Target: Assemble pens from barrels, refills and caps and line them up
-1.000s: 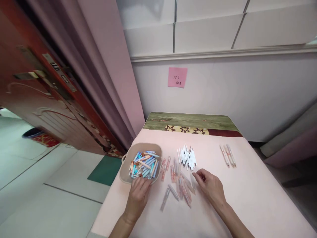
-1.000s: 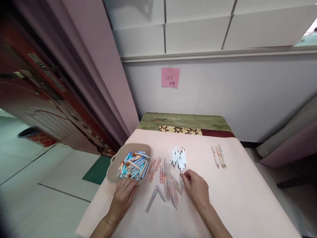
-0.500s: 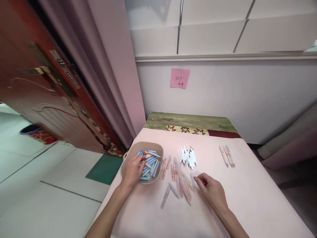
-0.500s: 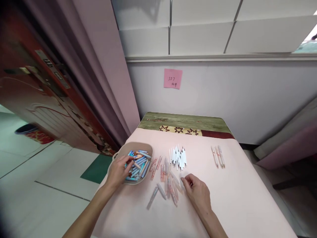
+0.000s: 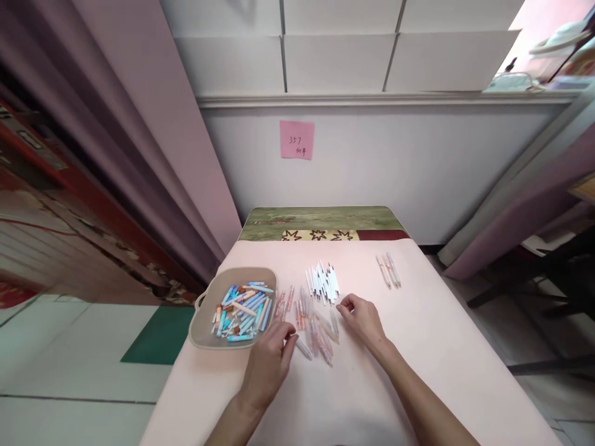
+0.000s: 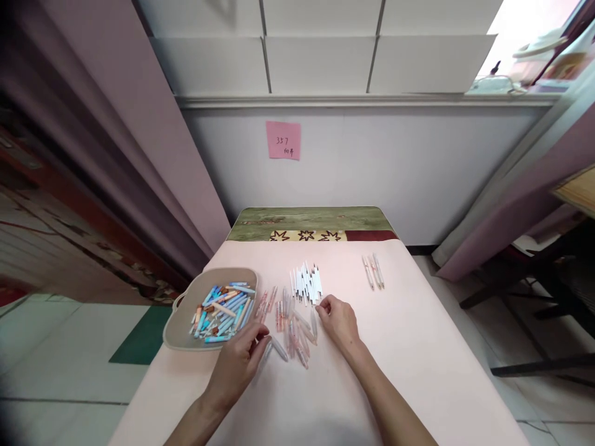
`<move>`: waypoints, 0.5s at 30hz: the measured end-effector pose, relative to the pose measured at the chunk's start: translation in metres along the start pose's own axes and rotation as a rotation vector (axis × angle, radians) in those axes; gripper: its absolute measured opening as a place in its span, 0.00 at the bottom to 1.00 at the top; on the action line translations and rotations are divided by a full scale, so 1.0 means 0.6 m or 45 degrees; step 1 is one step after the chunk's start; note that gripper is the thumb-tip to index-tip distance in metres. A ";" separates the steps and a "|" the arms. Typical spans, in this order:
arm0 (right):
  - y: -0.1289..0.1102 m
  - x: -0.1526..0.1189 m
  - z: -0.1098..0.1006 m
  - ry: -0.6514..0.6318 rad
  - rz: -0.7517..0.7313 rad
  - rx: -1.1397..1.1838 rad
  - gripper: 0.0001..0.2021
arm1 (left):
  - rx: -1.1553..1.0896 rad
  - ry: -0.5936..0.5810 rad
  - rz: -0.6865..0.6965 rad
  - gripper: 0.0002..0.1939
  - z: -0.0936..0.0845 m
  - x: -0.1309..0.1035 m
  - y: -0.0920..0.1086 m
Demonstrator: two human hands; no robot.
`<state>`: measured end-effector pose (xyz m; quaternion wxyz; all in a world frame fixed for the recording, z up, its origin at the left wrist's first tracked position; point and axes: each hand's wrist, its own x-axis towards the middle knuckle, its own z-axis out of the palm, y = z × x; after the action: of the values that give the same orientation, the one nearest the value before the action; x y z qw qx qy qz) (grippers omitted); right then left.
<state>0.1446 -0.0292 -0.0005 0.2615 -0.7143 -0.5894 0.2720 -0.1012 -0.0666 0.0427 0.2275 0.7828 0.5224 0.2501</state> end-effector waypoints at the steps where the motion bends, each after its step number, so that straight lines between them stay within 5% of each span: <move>1: -0.002 -0.001 0.002 -0.022 -0.006 0.002 0.08 | 0.023 -0.025 -0.044 0.08 0.006 -0.011 -0.002; 8: 0.005 -0.041 0.019 -0.117 0.004 0.026 0.07 | 0.152 -0.154 -0.438 0.06 0.029 -0.079 -0.038; 15: 0.004 -0.031 0.013 -0.028 -0.007 0.045 0.07 | 0.232 -0.256 -0.495 0.06 0.042 -0.057 -0.027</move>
<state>0.1378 -0.0477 -0.0063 0.2683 -0.7048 -0.5895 0.2894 -0.1080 -0.0954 0.0078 0.2507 0.7057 0.6585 0.0743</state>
